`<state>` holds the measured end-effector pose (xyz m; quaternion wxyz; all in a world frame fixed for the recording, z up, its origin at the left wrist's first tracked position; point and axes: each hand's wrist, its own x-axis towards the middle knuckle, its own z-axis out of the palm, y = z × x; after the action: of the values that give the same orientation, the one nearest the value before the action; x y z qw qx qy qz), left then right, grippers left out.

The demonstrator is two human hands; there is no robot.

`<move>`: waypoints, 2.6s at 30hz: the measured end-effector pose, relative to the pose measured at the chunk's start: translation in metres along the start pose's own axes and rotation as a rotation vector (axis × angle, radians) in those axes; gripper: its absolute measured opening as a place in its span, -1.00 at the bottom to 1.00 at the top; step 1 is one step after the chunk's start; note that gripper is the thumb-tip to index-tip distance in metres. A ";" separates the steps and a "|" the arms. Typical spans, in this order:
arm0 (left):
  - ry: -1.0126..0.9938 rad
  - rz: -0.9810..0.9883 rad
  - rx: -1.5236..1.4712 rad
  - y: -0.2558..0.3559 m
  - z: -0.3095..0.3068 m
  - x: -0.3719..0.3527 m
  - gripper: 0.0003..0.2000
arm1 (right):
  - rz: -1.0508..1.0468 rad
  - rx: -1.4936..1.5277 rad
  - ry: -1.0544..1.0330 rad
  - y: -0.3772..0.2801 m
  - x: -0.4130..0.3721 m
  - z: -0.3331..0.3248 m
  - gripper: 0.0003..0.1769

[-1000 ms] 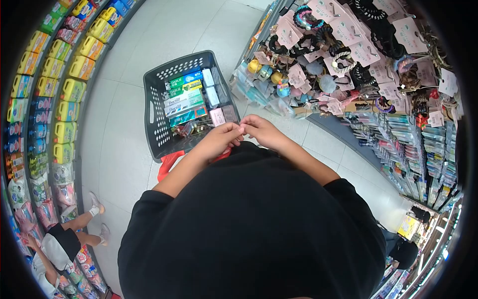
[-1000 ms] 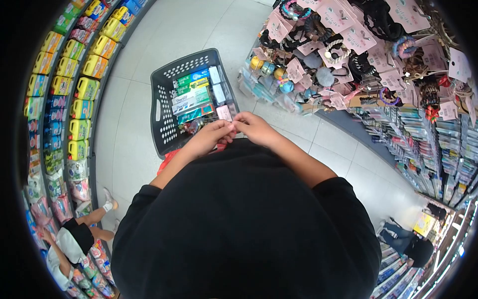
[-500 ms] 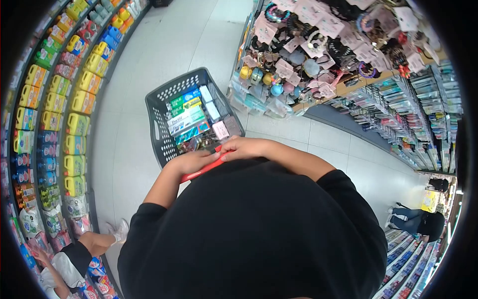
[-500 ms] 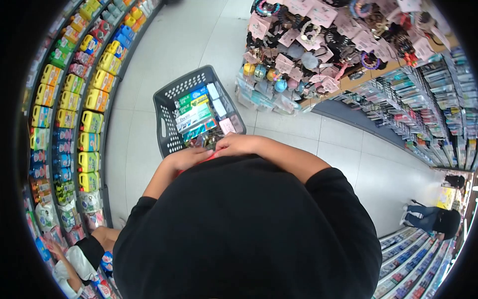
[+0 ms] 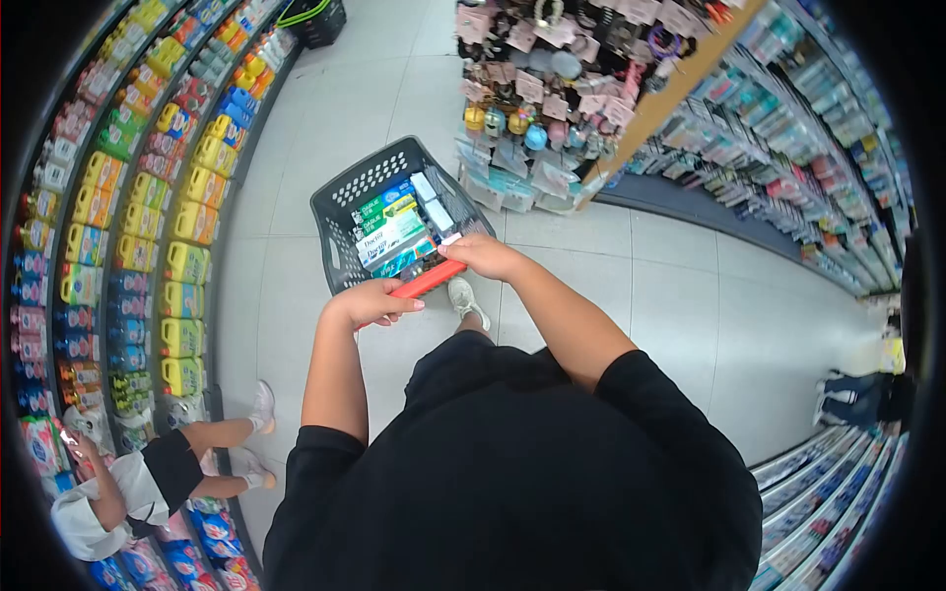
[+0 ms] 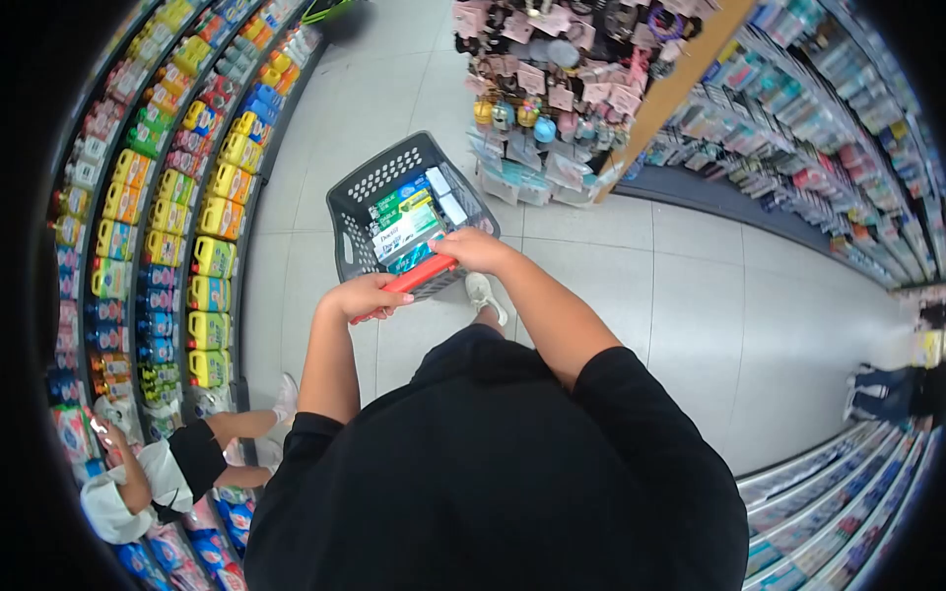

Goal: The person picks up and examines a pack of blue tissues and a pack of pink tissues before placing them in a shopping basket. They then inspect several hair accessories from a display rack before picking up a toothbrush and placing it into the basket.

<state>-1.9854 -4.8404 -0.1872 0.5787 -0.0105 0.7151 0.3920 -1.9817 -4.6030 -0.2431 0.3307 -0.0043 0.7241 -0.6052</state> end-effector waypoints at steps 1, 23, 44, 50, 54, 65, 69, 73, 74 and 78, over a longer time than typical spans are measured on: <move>0.001 0.013 -0.011 -0.002 0.007 0.000 -0.57 | -0.019 -0.010 0.043 0.006 -0.007 0.003 -0.53; -0.688 0.458 0.590 -0.107 0.135 -0.009 -0.61 | -0.028 -0.151 0.370 0.060 -0.218 0.145 -0.68; -0.044 1.178 1.171 -0.114 0.020 -0.060 -0.83 | 0.297 -0.533 0.090 -0.047 -0.127 0.271 -0.49; -0.050 1.213 1.097 -0.077 0.012 -0.045 -0.78 | 0.293 -0.309 0.312 -0.028 -0.113 0.266 -0.48; -0.131 1.218 1.099 -0.048 0.016 -0.037 -0.68 | 0.246 -0.214 0.290 -0.028 -0.113 0.243 -0.51; -0.224 1.197 1.245 0.041 0.037 0.003 -0.57 | 0.136 -0.169 0.311 -0.022 -0.121 0.162 -0.52; -0.207 1.196 1.252 0.080 0.054 0.025 -0.46 | 0.170 -0.131 0.402 -0.013 -0.124 0.126 -0.52; -0.127 1.151 1.376 0.115 0.070 0.046 -0.47 | 0.158 -0.132 0.511 0.000 -0.130 0.088 -0.53; -0.093 1.157 1.381 0.123 0.075 0.050 -0.53 | 0.146 -0.124 0.529 0.003 -0.135 0.077 -0.54; -0.130 1.210 1.456 0.156 0.088 0.089 -0.54 | 0.126 -0.135 0.599 0.004 -0.153 0.034 -0.57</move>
<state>-2.0159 -4.6434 -0.1779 0.1804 0.7472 0.6343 0.0830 -1.8437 -4.5692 -0.1758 0.1386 0.1970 0.8267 -0.5084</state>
